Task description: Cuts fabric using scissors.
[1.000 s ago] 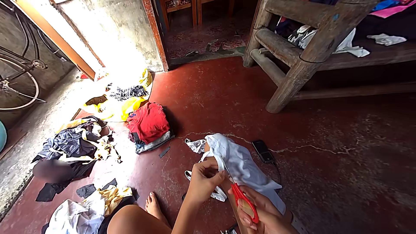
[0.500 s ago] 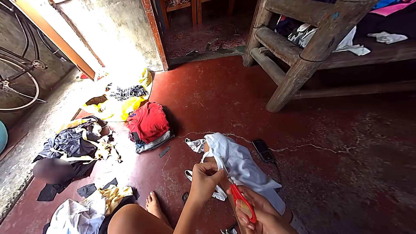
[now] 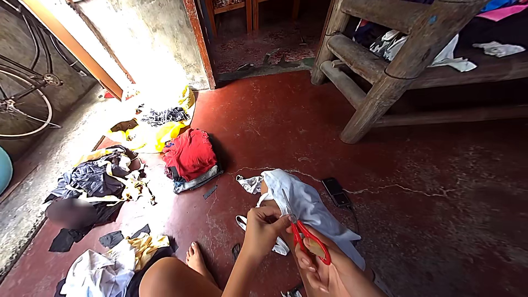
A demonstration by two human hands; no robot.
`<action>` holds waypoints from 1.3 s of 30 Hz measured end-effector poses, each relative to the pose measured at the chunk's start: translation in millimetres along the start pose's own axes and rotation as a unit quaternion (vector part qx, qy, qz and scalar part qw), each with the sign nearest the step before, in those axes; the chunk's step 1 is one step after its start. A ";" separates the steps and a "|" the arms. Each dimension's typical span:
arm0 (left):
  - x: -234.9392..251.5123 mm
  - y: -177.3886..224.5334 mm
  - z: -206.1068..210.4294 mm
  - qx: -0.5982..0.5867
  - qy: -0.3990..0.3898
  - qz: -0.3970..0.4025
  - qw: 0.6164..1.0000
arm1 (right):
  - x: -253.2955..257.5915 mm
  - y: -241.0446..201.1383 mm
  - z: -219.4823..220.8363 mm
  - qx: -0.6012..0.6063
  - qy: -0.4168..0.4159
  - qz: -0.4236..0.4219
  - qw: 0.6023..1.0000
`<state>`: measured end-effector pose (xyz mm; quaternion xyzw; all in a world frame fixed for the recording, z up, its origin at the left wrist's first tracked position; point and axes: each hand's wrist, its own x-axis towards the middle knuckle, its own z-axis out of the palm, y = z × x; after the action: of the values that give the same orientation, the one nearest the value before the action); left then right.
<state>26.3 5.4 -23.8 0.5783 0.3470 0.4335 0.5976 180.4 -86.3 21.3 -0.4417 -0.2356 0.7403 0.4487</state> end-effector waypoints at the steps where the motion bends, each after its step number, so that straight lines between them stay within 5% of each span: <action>1: 0.1 0.2 -0.7 0.002 0.002 0.003 1.000 | 1.0 -0.3 0.4 -0.002 0.000 -0.001 1.000; 28: 4.0 4.5 -15.7 0.088 -0.047 -0.047 0.994 | -5.0 -5.3 -5.0 -0.014 0.006 -0.011 1.000; 34: 1.4 9.2 -13.1 0.089 -0.031 -0.043 0.995 | -10.1 3.0 -12.0 -0.077 -0.050 0.018 0.996; 37: -0.3 17.9 -9.9 0.026 -0.011 -0.074 0.997 | -21.8 15.9 -21.0 -0.214 -0.056 -0.069 0.973; 39: 0.2 22.9 -9.1 -0.001 0.020 -0.093 0.995 | -33.9 26.4 -31.7 -0.366 0.007 -0.225 0.903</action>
<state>15.4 8.1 -1.9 0.5341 0.4106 0.3877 0.6292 202.9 -130.1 0.8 -0.5152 -0.5797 0.4782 0.4122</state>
